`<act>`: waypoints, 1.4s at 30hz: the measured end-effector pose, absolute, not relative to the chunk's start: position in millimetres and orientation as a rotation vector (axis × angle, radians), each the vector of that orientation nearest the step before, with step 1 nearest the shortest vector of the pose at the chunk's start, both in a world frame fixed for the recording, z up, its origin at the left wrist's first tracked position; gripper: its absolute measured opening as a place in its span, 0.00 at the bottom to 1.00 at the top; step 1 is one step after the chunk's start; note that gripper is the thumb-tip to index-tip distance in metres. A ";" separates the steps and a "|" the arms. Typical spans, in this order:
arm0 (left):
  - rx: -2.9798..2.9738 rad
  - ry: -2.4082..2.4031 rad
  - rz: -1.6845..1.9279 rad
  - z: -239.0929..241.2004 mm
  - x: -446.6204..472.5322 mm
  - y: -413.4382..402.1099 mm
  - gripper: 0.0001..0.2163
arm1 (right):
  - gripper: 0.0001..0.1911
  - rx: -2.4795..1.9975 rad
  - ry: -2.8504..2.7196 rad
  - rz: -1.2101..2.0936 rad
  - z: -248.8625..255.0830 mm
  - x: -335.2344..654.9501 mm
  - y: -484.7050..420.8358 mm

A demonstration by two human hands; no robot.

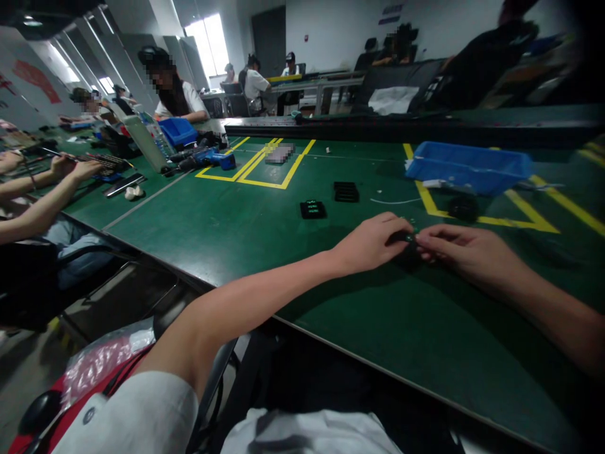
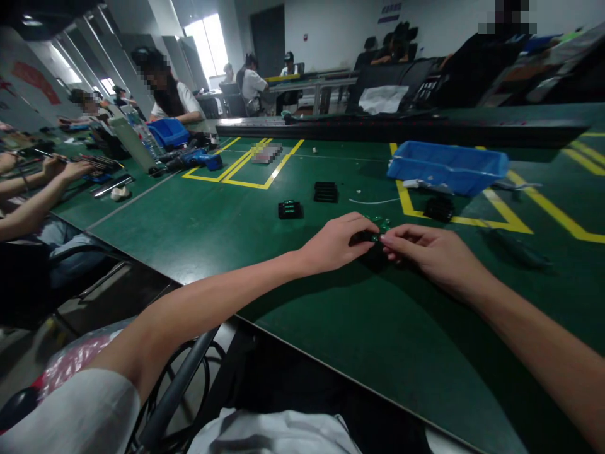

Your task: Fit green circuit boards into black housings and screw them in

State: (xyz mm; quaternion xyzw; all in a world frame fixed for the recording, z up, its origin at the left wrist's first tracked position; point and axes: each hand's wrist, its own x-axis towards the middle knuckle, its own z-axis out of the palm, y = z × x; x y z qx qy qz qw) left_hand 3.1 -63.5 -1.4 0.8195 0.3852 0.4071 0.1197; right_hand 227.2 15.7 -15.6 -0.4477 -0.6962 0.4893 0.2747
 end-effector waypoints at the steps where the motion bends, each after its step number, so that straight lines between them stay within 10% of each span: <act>1: 2.388 1.134 1.177 -1.1 3.0 -63.3 0.08 | 0.24 -1.196 -1.879 1.320 -13.7 226.6 14.2; 42: 2.566 1.273 0.945 2.4 4.0 -59.6 0.08 | 0.14 -1.188 -2.048 1.070 -1.2 214.9 -1.3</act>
